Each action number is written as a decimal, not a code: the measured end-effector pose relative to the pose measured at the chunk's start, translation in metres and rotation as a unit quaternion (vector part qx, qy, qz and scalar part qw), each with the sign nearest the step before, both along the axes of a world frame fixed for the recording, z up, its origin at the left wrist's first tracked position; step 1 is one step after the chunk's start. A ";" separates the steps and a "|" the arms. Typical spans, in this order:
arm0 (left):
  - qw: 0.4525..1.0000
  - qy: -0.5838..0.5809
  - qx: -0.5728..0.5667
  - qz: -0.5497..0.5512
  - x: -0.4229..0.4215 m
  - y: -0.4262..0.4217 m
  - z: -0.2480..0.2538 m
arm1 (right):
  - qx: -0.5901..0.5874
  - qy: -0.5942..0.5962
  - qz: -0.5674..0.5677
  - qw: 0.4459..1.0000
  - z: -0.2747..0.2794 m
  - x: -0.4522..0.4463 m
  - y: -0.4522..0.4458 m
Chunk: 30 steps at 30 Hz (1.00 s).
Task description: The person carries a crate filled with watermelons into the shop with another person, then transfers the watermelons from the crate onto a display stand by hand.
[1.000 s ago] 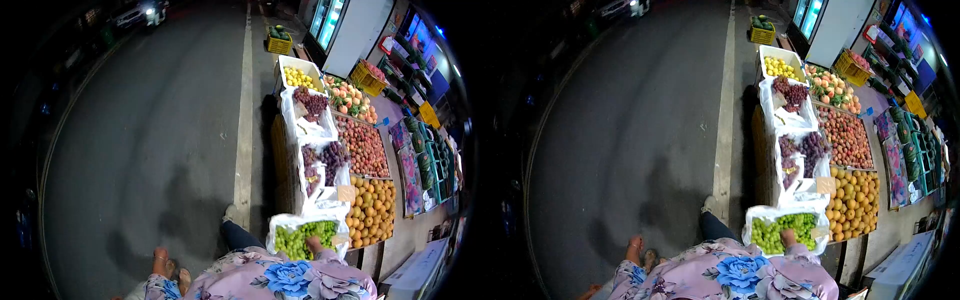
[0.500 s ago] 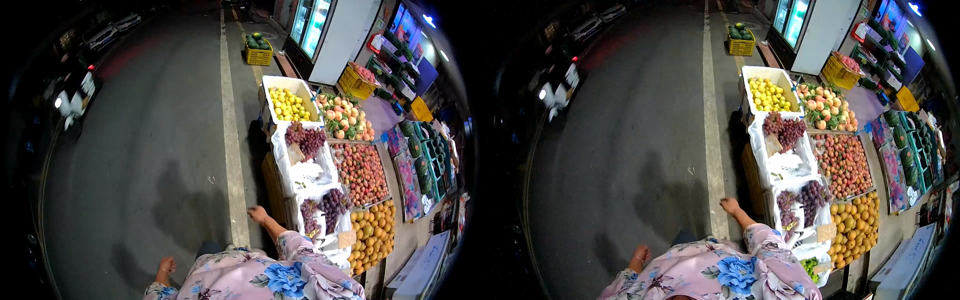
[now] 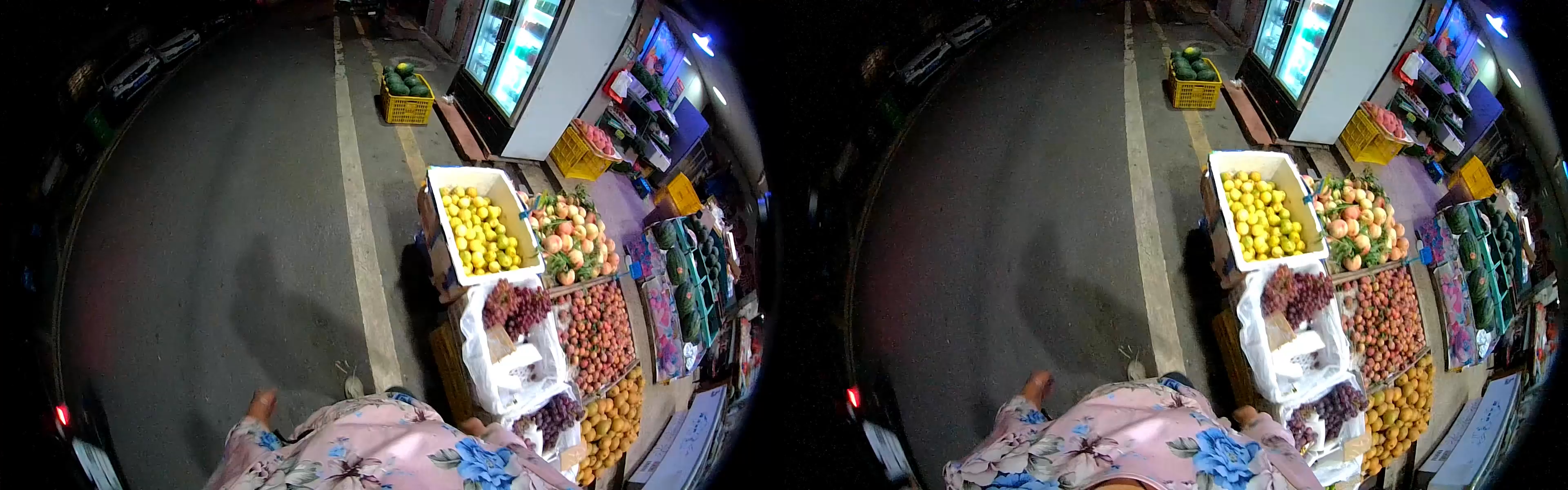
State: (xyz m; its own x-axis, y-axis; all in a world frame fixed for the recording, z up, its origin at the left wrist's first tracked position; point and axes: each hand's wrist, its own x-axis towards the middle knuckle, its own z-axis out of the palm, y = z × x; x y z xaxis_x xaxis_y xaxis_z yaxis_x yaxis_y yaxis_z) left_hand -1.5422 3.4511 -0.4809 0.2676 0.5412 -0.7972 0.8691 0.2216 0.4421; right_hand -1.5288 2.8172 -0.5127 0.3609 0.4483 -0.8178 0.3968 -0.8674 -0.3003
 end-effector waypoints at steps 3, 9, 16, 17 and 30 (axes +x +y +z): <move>0.959 -0.165 -0.025 -0.228 0.187 -0.001 0.025 | -0.053 0.032 -0.192 0.979 0.012 0.030 0.002; 0.941 -0.263 -0.092 -0.192 0.435 -0.079 0.091 | -0.003 0.009 -0.323 0.946 -0.012 0.194 0.073; 0.947 -0.081 -0.125 -0.283 0.489 -0.002 0.039 | 0.094 -0.159 0.085 0.979 -0.015 0.484 0.152; 0.962 -0.031 -0.089 -0.256 0.487 0.010 0.057 | 0.110 -0.122 -0.151 0.975 -0.007 0.536 0.163; 0.971 0.135 -0.199 0.003 0.547 0.092 -0.052 | 0.395 0.130 -0.536 0.735 0.122 0.966 0.343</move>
